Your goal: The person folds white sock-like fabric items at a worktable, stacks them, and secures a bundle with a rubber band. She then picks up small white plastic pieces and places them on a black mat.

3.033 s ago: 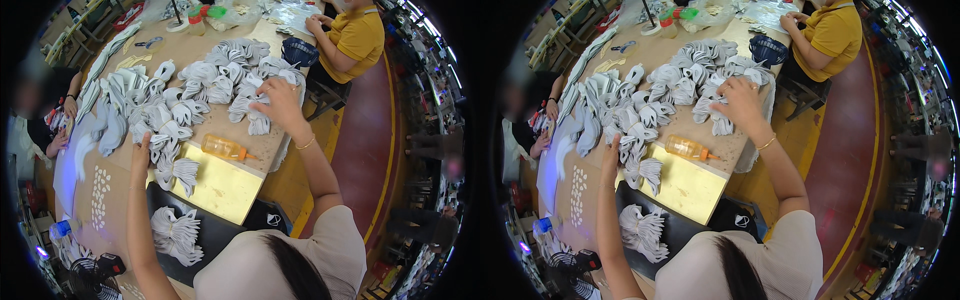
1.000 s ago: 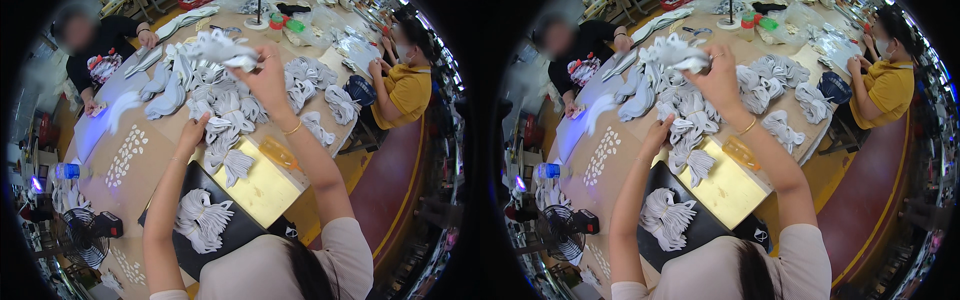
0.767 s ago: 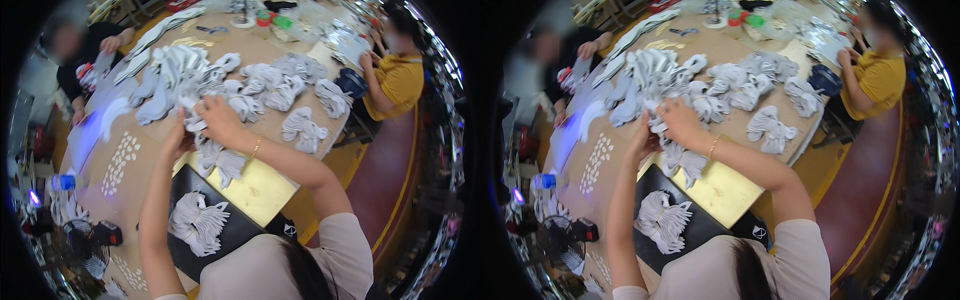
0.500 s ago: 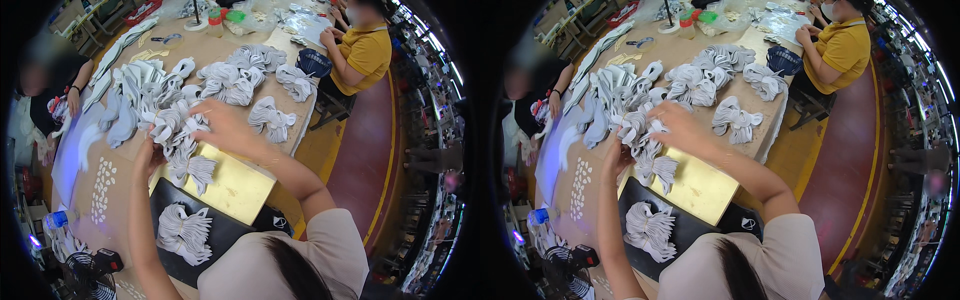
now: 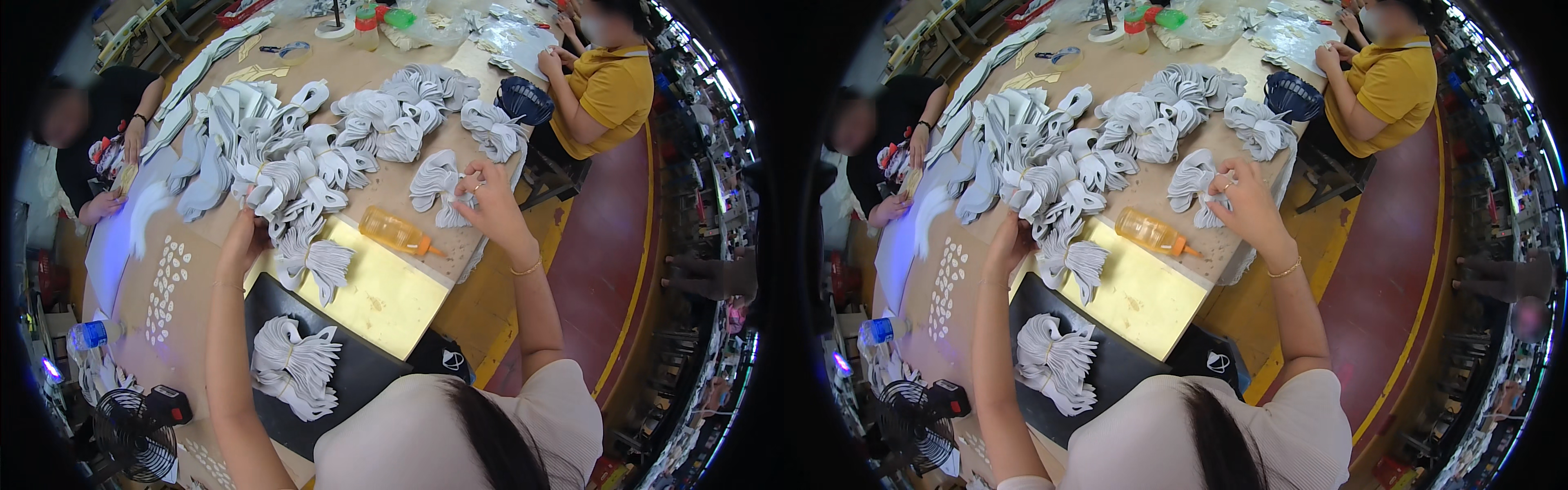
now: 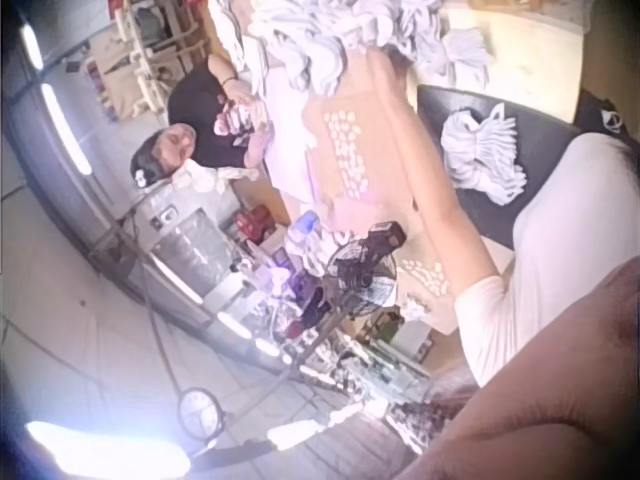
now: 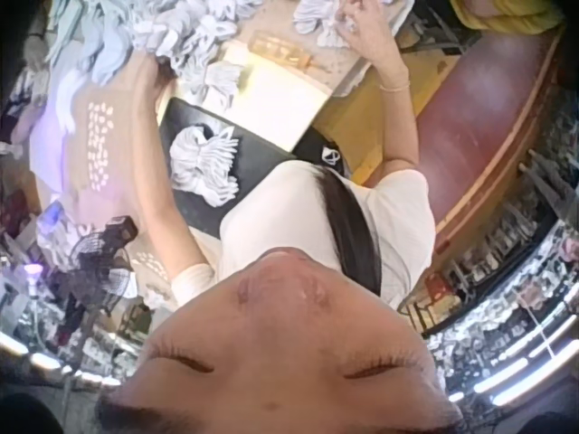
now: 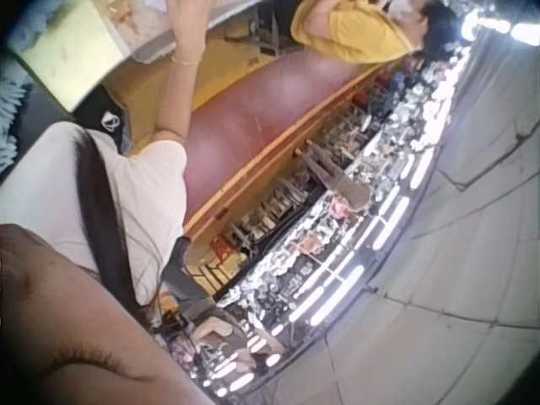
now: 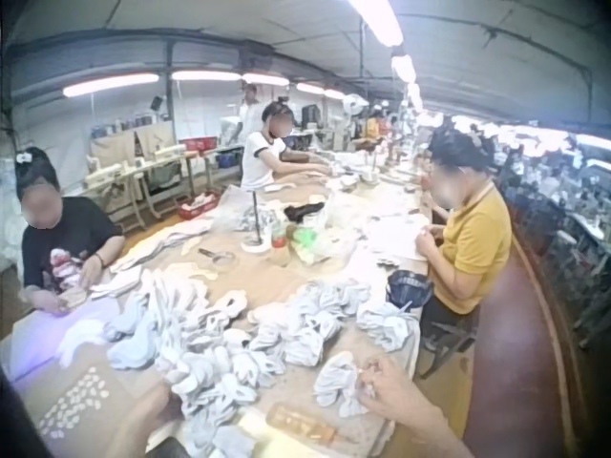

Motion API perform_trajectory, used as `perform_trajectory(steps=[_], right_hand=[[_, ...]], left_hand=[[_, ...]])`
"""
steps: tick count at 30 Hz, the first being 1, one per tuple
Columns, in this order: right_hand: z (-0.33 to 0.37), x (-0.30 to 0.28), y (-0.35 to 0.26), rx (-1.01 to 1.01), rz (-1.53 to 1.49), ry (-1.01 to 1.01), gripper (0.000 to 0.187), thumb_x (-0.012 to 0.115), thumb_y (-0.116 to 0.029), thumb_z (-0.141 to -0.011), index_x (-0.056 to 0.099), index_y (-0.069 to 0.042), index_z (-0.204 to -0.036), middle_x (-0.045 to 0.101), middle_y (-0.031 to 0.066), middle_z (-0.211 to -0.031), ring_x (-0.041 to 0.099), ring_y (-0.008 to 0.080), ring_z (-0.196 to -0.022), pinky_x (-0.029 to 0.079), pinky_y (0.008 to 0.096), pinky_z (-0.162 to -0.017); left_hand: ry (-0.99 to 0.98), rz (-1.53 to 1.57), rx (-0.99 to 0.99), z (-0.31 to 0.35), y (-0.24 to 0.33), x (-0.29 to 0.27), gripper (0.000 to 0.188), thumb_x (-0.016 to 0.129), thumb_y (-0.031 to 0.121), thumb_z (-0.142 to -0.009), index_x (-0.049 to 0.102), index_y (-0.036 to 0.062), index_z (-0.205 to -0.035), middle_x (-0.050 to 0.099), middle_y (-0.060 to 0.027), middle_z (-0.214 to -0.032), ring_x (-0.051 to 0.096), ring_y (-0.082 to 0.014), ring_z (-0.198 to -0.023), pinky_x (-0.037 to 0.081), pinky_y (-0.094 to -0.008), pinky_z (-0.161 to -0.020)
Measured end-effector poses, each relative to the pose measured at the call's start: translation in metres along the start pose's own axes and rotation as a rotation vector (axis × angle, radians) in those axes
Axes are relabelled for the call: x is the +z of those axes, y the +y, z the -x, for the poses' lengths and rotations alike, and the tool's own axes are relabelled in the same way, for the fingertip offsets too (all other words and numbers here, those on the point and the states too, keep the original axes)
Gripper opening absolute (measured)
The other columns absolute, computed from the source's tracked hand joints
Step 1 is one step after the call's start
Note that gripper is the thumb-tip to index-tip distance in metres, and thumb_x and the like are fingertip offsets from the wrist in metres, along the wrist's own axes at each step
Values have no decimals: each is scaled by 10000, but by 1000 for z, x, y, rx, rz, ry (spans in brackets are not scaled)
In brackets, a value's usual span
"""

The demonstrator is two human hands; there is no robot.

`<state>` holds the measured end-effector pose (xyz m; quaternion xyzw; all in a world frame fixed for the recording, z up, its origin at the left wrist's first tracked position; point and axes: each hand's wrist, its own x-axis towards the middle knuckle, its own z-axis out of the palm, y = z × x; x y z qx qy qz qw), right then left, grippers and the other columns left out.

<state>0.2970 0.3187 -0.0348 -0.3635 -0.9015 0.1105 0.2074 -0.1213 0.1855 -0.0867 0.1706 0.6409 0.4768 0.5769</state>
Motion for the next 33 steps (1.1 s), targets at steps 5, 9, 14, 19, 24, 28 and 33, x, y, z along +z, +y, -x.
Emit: perform_trajectory(steps=[5,9,14,19,24,28,33], right_hand=[[5,28,14,-100,-47,206,227,736,-56,-735,635,-70,-938,533,114,-1119,549,264,-1011,478,359,-841],[3,30,22,155,-363,290,128,704,-70,-815,643,-59,-926,604,62,-1018,588,170,-911,479,302,-781],[-6,32,60,541,-987,145,152,678,-155,-906,673,-9,-947,630,-44,-833,547,32,-770,434,183,-696],[-9,22,65,601,-1083,145,179,673,-187,-913,679,-9,-937,625,-31,-819,536,50,-751,429,203,-711],[-9,20,67,592,-1111,176,182,667,-196,-921,674,-18,-957,626,-23,-821,541,61,-756,435,208,-735],[-12,17,66,581,-1113,213,181,651,-191,-936,658,-18,-990,629,-30,-853,547,48,-784,444,205,-751],[-16,18,67,549,-1109,203,174,635,-185,-951,637,-20,-1007,635,-27,-898,553,35,-814,448,196,-772]], left_hand=[[65,1,-23,-1,-1,5,556,376,676,-951,587,166,-1010,510,2,-699,560,-182,-686,455,-373,-636],[154,-62,12,3,-2,12,587,371,686,-946,594,145,-899,564,-20,-710,585,-193,-724,468,-388,-652],[105,-74,-10,-6,-7,0,557,366,646,-965,506,130,-1120,616,-58,-868,635,-211,-766,522,-391,-657],[137,-23,12,-13,-19,-10,492,363,595,-991,514,130,-931,580,-60,-877,587,-229,-821,480,-418,-712],[125,-23,10,1,-7,5,452,309,544,-1022,438,142,-858,523,-50,-835,544,-237,-806,469,-420,-726],[118,-10,21,7,-3,13,439,298,517,-1033,445,137,-867,515,-50,-827,538,-233,-795,470,-424,-737],[119,-41,6,-19,-21,-17,551,346,610,-987,520,124,-1177,640,-72,-947,644,-224,-802,542,-411,-698]])
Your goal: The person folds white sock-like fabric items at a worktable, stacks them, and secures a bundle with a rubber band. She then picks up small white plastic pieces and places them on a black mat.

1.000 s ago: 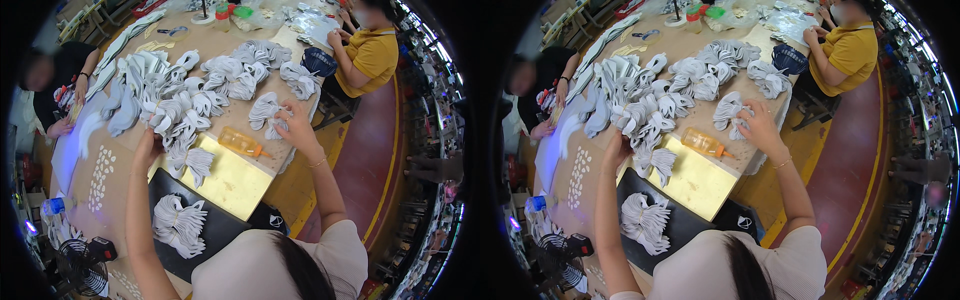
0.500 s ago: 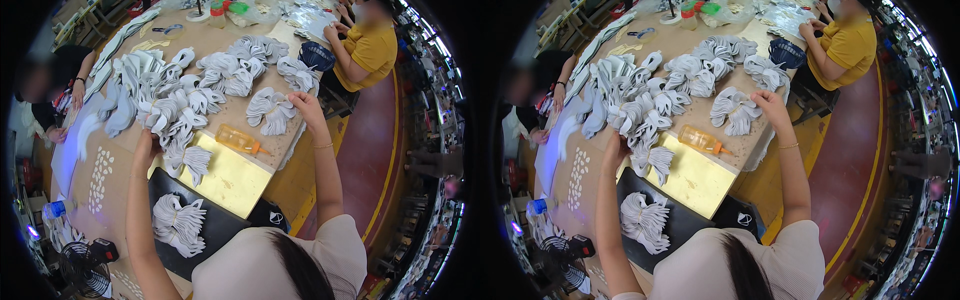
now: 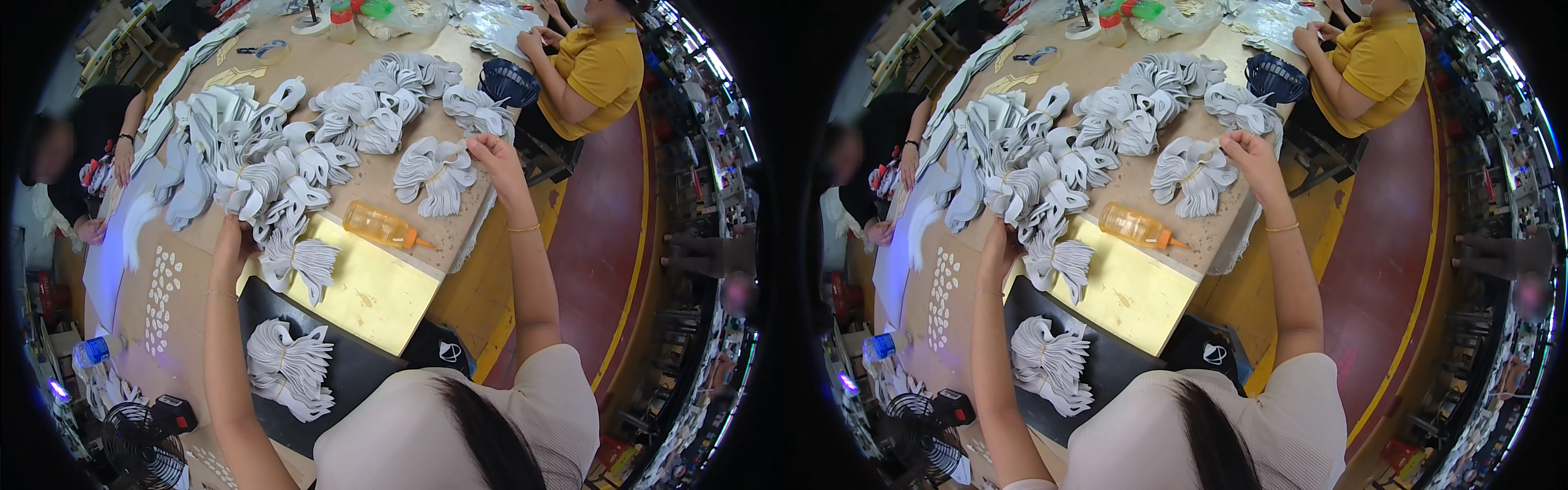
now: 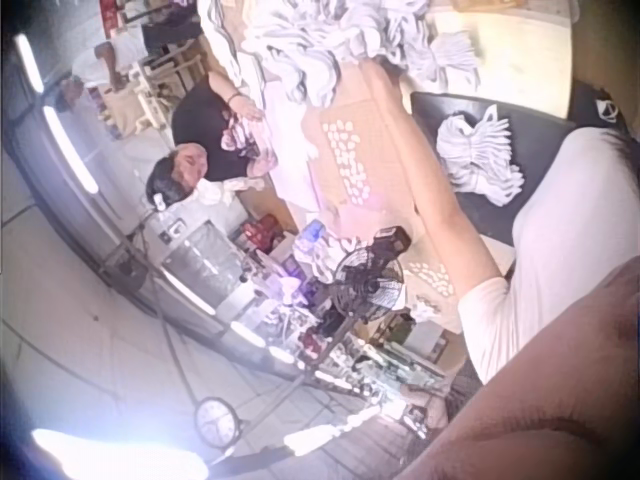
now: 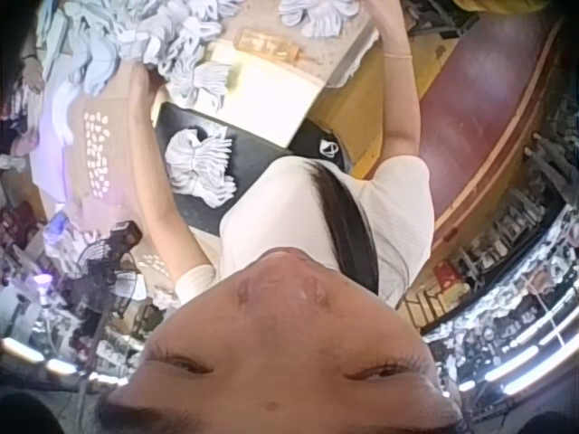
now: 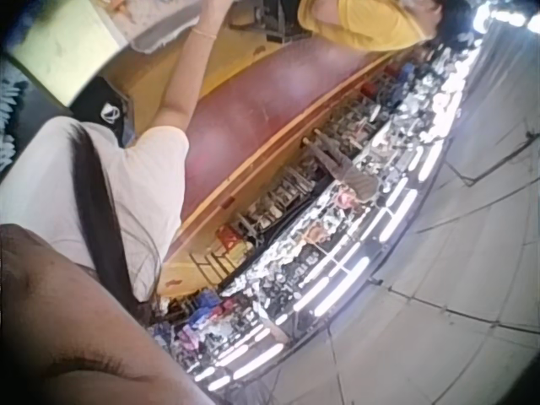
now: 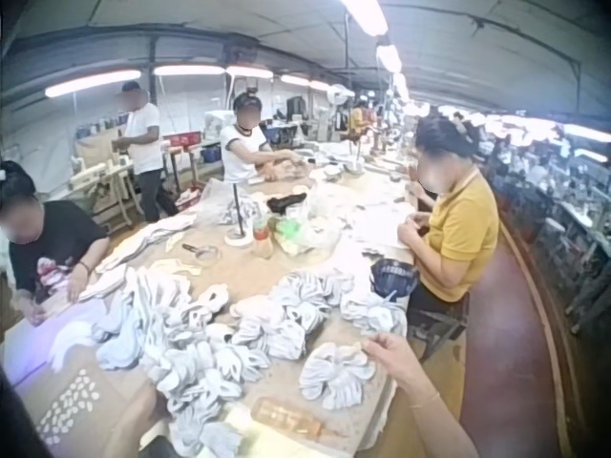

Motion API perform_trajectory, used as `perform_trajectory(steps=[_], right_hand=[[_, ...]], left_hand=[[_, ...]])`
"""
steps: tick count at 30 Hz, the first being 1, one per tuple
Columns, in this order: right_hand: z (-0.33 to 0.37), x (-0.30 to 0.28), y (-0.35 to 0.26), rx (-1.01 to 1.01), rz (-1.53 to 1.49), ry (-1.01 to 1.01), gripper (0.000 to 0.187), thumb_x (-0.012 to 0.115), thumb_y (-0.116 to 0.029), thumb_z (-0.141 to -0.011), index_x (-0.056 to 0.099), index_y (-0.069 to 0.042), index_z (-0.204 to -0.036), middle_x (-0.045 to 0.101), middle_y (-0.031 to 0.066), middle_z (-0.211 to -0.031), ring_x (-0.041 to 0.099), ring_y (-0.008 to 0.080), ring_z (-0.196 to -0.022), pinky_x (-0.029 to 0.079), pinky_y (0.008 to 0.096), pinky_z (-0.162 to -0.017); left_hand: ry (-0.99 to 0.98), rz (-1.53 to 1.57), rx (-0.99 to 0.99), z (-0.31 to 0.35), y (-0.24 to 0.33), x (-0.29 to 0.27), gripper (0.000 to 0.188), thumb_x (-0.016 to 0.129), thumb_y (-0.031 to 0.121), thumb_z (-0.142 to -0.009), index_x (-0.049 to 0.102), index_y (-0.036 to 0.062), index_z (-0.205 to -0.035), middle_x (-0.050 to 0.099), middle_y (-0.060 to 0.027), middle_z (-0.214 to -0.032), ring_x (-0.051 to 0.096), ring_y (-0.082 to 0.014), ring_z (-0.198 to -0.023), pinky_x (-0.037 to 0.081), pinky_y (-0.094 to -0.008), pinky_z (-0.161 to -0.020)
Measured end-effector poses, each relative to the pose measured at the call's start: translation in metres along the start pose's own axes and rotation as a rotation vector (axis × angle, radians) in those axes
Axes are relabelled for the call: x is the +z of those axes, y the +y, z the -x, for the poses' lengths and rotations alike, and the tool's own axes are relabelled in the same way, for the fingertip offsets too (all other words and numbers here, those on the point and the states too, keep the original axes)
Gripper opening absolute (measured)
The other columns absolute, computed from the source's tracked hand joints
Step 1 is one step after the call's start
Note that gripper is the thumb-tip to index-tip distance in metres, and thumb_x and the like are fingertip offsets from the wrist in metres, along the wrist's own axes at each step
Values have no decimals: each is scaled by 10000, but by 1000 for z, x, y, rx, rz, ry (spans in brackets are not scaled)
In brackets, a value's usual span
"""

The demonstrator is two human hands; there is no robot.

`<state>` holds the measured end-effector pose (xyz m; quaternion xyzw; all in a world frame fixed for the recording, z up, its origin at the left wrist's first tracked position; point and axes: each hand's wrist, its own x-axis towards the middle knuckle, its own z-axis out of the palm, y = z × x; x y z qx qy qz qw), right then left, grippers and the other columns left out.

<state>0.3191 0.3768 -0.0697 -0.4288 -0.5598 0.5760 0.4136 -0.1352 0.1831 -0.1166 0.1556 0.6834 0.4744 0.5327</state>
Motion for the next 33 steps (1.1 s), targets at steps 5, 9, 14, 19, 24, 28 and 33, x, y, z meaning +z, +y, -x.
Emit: perform_trajectory(steps=[5,9,14,19,24,28,33], right_hand=[[-1,9,4,-50,98,23,456,724,-225,-881,530,-24,-1241,658,57,-1021,612,129,-912,472,256,-846],[11,42,7,-347,634,-93,845,824,-230,-748,358,-69,-1433,609,184,-1212,593,295,-1124,451,367,-963],[21,52,2,-367,840,-145,893,800,-136,-720,319,-87,-1471,541,231,-1316,530,333,-1237,422,382,-1025],[44,82,-42,-437,644,-22,861,782,-102,-724,334,-54,-1457,511,204,-1336,548,304,-1180,423,371,-1027],[115,140,-88,-273,349,-327,881,816,-155,-720,332,-36,-1447,484,169,-1340,503,269,-1216,398,380,-1049],[173,169,-48,-425,654,-588,741,763,-274,-804,401,-78,-1420,501,180,-1239,487,316,-1167,387,430,-1017],[195,165,-14,-264,887,-786,702,704,-420,-835,443,-103,-1404,454,187,-1348,432,350,-1224,371,487,-1010]], left_hand=[[-15,4,3,3,5,10,557,369,609,-976,512,139,-1239,648,-64,-929,636,-202,-773,524,-366,-639],[46,8,24,6,0,13,557,356,625,-962,578,166,-1187,639,-34,-863,602,-141,-675,464,-301,-555],[14,4,8,26,20,28,683,345,748,-913,556,98,-916,511,-21,-712,502,-151,-604,431,-305,-564],[-55,165,34,27,10,8,761,307,760,-909,501,32,-1017,535,-63,-812,538,-183,-685,467,-334,-633],[-85,186,20,31,12,5,765,309,751,-914,469,19,-1066,546,-95,-874,555,-211,-751,474,-343,-677],[-87,181,39,26,9,5,749,319,741,-919,474,23,-1064,559,-97,-879,566,-214,-755,482,-348,-687],[-121,188,39,34,21,19,714,344,729,-922,486,40,-1044,552,-64,-820,556,-195,-709,488,-341,-673]])
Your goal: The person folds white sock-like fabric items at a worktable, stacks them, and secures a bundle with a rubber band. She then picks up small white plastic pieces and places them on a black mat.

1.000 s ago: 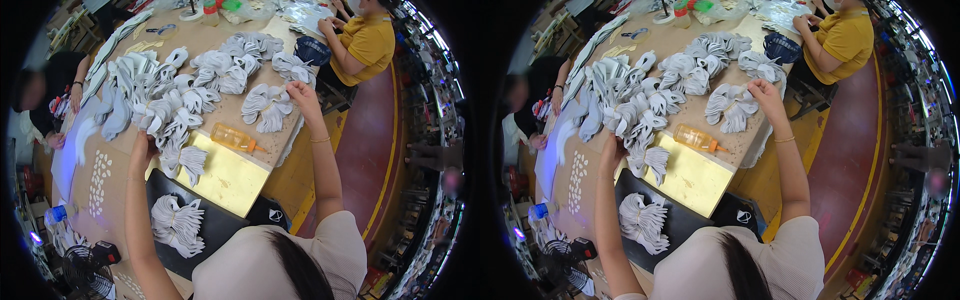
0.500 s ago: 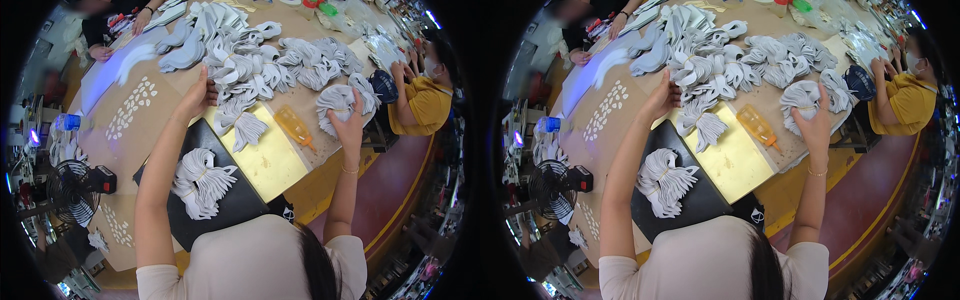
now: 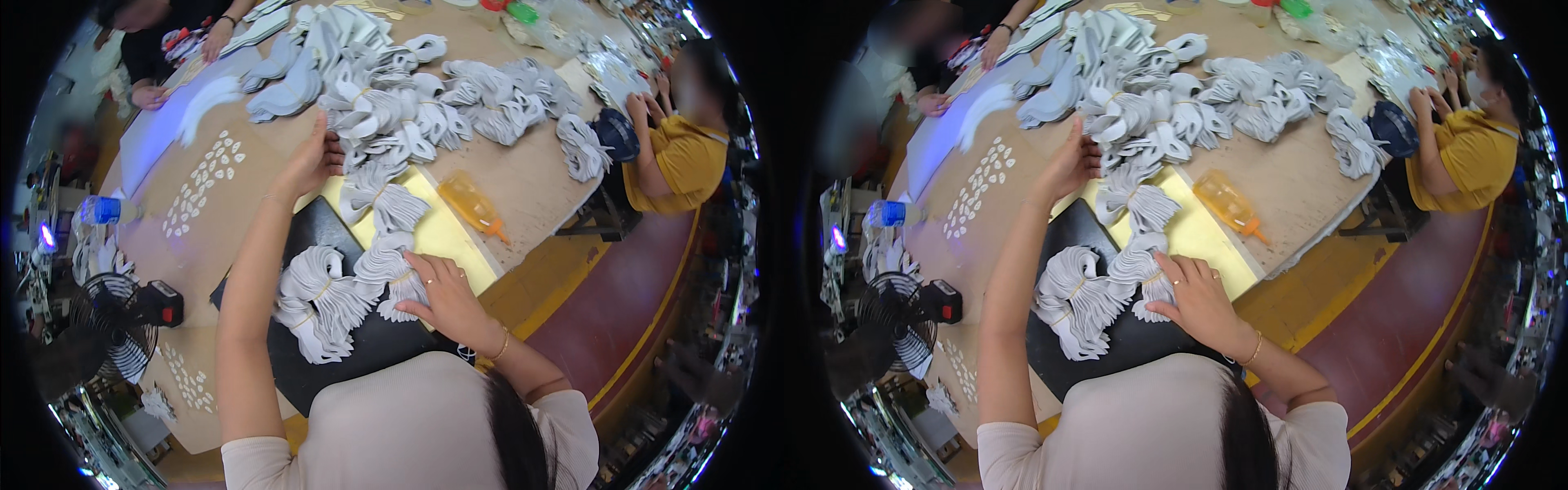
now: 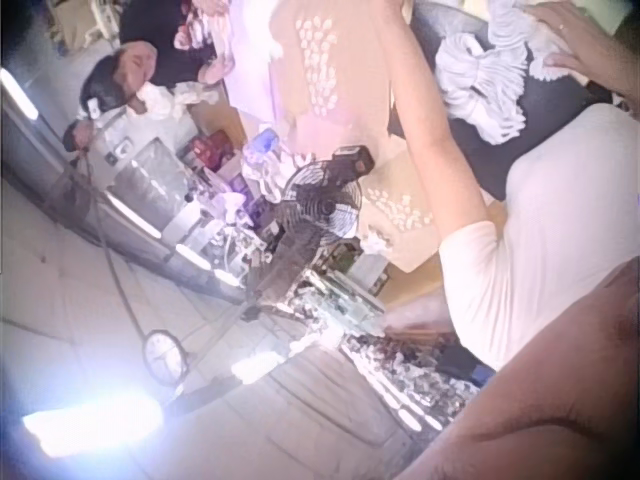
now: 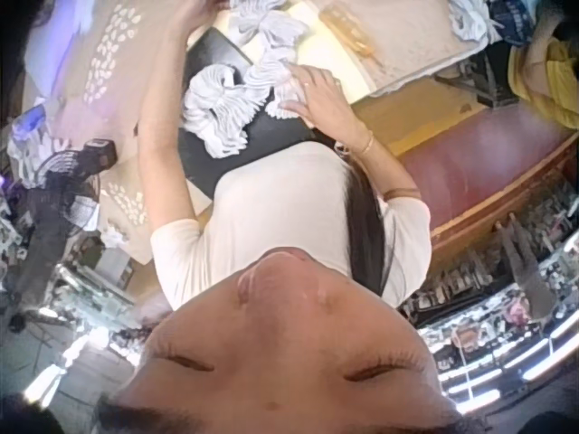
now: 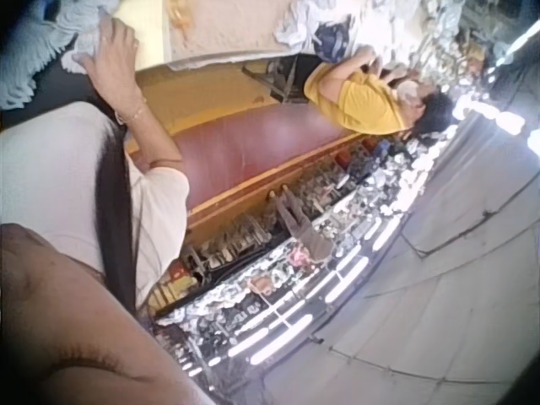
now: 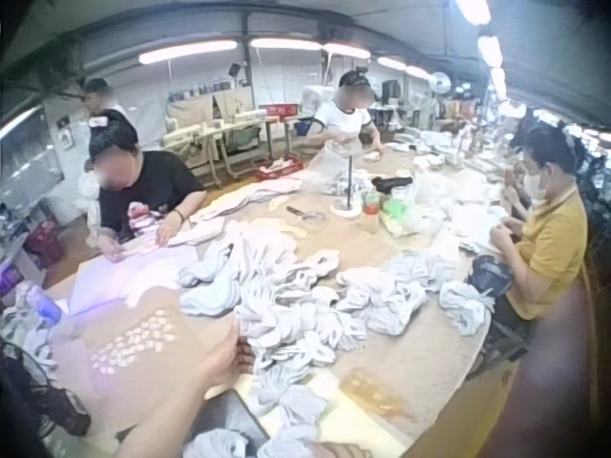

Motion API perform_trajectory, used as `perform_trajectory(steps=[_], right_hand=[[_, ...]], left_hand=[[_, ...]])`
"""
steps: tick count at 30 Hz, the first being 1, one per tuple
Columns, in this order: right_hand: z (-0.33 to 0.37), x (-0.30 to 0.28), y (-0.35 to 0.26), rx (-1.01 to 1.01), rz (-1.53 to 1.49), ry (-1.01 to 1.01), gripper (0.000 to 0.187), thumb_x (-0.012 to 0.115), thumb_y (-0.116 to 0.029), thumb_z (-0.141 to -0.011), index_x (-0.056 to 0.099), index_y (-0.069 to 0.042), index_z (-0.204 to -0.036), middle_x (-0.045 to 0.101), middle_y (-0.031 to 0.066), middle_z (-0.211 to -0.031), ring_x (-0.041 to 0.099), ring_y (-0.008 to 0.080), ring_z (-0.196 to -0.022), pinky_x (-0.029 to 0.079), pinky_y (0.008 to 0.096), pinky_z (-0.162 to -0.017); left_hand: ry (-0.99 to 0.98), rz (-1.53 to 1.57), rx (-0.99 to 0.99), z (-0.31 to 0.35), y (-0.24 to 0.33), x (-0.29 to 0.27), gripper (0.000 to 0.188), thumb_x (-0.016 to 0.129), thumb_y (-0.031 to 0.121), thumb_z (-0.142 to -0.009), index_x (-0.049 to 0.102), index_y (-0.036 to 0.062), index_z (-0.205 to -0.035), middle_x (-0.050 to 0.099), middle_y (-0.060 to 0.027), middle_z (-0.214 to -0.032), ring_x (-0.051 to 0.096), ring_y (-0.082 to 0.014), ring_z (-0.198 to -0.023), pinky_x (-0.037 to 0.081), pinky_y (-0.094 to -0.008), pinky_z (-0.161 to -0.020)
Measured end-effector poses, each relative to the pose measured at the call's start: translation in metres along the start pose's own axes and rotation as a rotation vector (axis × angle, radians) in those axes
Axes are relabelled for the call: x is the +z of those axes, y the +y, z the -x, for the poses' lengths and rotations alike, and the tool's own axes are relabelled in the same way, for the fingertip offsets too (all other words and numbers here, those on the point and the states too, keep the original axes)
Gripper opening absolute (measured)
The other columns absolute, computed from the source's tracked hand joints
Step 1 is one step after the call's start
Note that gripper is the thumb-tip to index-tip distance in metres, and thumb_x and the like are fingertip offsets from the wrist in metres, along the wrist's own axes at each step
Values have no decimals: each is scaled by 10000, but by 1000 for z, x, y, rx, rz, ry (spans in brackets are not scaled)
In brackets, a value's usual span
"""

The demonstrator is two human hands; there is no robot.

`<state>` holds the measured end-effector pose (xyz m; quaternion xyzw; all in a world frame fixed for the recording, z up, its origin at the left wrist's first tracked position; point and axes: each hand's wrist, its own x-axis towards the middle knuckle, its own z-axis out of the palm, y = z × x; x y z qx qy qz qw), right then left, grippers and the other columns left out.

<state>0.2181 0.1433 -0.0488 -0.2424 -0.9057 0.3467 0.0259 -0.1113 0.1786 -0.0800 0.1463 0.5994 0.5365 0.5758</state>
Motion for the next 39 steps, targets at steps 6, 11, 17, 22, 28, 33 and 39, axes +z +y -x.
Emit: perform_trajectory(steps=[6,11,17,22,28,33,39], right_hand=[[-23,-78,29,-87,-26,196,603,675,-369,-872,491,-73,-1364,531,183,-1286,470,352,-1211,380,434,-1027],[-19,-138,79,103,220,554,466,684,-235,-862,557,-60,-1275,544,165,-1281,501,349,-1189,401,406,-1017],[-33,-185,186,406,665,830,550,721,-130,-775,545,-92,-1295,549,151,-1277,522,346,-1156,432,424,-984],[-62,-179,245,610,816,712,666,723,-96,-723,503,-141,-1350,538,154,-1301,529,335,-1154,462,447,-948],[-42,-165,226,268,-262,1143,602,662,-58,-798,469,-140,-1362,560,111,-1265,574,259,-1125,477,403,-949],[-18,-104,228,-8,-1727,1056,499,613,-51,-880,447,-18,-1349,543,130,-1314,575,270,-1174,468,437,-1030],[-11,-106,162,-10,-1181,933,581,674,39,-814,443,-11,-1345,604,141,-1231,580,284,-1191,501,405,-1005]], left_hand=[[5,-12,15,-12,-15,-22,613,371,728,-917,535,138,-956,535,-6,-813,531,-139,-716,449,-300,-638],[-11,-9,3,-5,-7,-19,654,352,705,-937,552,98,-1078,560,-29,-872,547,-160,-761,448,-305,-682],[-16,-34,-6,-3,0,-8,627,353,690,-948,553,102,-1039,551,-25,-874,543,-158,-771,440,-302,-679],[31,-40,5,-8,-10,-15,612,356,684,-951,557,110,-1023,513,-16,-835,517,-153,-737,428,-307,-653],[49,-100,3,-5,-8,-13,620,355,668,-964,574,95,-1054,539,-29,-848,530,-158,-744,436,-319,-661],[24,-108,11,-7,-9,-18,644,364,666,-962,571,75,-1115,562,-50,-871,544,-168,-763,440,-325,-673],[41,-90,26,-9,-14,-14,611,333,614,-996,556,63,-1140,572,-54,-880,558,-176,-786,440,-333,-683]])
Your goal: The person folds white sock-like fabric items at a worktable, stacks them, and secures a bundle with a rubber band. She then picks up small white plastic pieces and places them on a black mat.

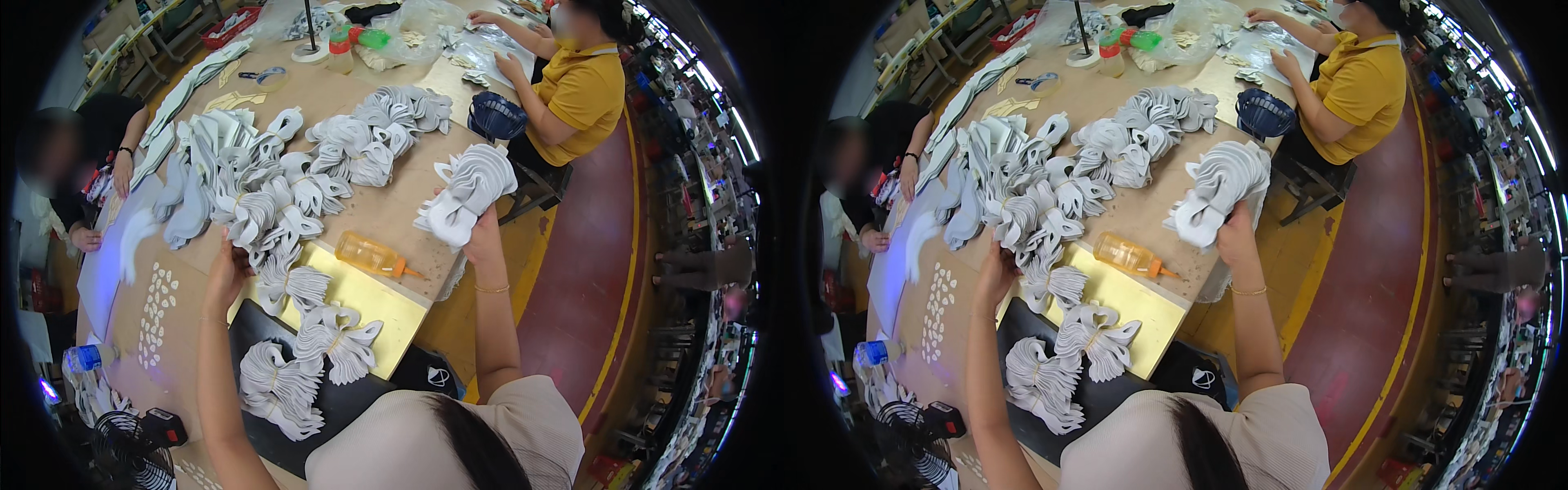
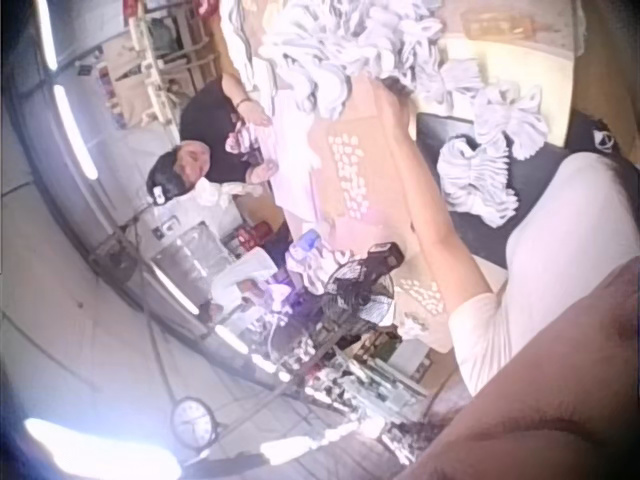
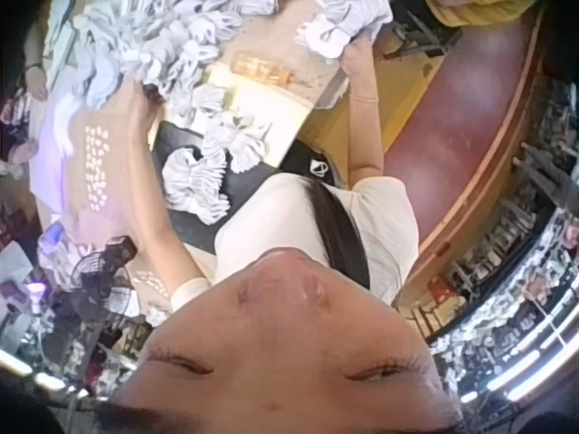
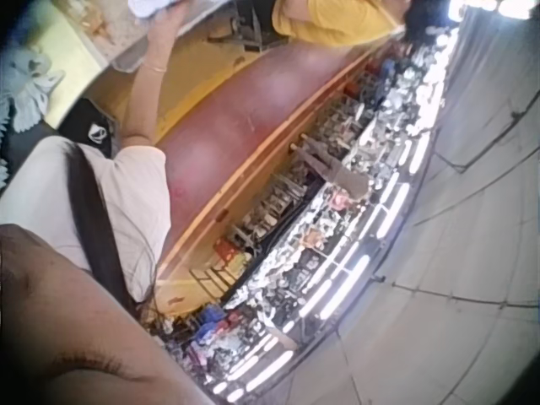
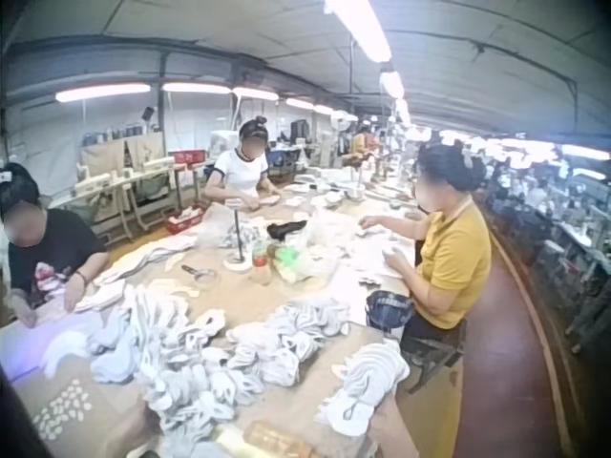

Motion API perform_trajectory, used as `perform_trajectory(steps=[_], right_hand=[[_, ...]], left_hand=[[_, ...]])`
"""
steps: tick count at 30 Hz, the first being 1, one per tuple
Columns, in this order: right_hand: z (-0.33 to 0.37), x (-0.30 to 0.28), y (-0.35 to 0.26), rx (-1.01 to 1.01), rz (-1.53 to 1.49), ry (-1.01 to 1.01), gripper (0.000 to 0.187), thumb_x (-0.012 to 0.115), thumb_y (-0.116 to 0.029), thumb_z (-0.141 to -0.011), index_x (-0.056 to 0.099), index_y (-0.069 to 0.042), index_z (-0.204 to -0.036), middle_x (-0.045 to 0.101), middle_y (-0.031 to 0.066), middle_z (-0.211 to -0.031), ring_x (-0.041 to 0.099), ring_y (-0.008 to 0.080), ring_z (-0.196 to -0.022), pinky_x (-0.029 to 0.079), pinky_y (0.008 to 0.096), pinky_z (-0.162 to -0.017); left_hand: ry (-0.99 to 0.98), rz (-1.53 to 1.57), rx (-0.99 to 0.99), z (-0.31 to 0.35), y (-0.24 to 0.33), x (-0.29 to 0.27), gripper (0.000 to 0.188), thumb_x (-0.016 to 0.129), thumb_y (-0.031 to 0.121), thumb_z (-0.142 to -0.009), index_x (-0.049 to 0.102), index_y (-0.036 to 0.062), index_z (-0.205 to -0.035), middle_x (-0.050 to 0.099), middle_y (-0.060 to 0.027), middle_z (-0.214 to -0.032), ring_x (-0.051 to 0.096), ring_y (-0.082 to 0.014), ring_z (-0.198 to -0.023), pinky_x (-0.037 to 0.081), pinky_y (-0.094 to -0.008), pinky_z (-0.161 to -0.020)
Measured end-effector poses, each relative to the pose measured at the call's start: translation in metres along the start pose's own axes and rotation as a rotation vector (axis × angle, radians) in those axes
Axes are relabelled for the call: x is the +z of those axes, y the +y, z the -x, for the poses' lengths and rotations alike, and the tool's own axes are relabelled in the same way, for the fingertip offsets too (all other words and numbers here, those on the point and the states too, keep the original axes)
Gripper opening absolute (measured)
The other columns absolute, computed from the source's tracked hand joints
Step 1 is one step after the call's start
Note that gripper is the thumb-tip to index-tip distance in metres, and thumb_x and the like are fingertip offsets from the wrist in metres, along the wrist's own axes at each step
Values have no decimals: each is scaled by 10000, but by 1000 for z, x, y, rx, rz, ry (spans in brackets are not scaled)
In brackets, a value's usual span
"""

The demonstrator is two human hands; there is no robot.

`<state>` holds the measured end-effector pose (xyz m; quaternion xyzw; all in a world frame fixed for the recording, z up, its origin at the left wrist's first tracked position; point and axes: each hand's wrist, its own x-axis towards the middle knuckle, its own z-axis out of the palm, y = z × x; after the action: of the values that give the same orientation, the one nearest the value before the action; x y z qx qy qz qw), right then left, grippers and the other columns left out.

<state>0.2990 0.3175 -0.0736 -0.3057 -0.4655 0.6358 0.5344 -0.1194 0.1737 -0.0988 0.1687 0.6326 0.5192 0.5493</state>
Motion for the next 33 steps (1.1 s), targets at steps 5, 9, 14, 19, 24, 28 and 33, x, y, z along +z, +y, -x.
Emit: perform_trajectory(steps=[5,9,14,19,24,28,33], right_hand=[[7,27,-26,-352,672,-191,549,703,28,-778,503,28,-1290,617,130,-1225,582,260,-1175,473,345,-979],[10,68,-56,-733,832,-232,583,700,101,-634,699,-135,-1168,562,145,-1288,572,291,-1092,478,352,-923],[16,86,-81,-1019,1113,-246,383,746,-19,-594,781,-169,-945,522,192,-1371,547,342,-1150,480,390,-920],[21,96,-88,-1120,1146,-258,390,772,-48,-581,779,-194,-942,525,175,-1362,543,343,-1141,482,380,-903],[24,100,-85,-1132,1078,-256,378,795,-68,-605,765,-204,-957,527,183,-1347,542,348,-1145,483,397,-903],[27,99,-89,-1067,1134,-261,389,765,-58,-640,758,-219,-994,552,159,-1331,533,321,-1187,434,434,-987],[29,78,-79,-721,1060,-61,641,728,-24,-619,633,-121,-1245,568,195,-1276,564,377,-1140,379,457,-1038]], left_hand=[[-13,26,26,-5,-9,-12,538,322,547,-1026,556,69,-1102,561,-30,-859,552,-172,-775,444,-327,-682],[-1,12,35,-6,-12,-10,487,340,532,-1028,538,87,-999,540,-17,-829,536,-163,-740,438,-312,-667],[-17,8,24,-2,-6,-6,452,363,529,-1025,511,121,-900,511,2,-791,513,-149,-706,435,-298,-658],[-5,9,39,1,-6,-5,444,373,525,-1023,521,120,-916,509,3,-790,517,-149,-712,438,-304,-664],[-16,13,46,-3,-10,-8,439,379,517,-1024,533,109,-964,513,-1,-798,521,-151,-720,444,-315,-672],[-27,20,40,-9,-13,-11,443,380,515,-1024,533,100,-997,523,-12,-821,525,-156,-736,444,-318,-671],[-8,8,0,-1,-3,-11,448,333,452,-1048,554,62,-1044,600,-66,-940,569,-187,-821,472,-342,-759]])
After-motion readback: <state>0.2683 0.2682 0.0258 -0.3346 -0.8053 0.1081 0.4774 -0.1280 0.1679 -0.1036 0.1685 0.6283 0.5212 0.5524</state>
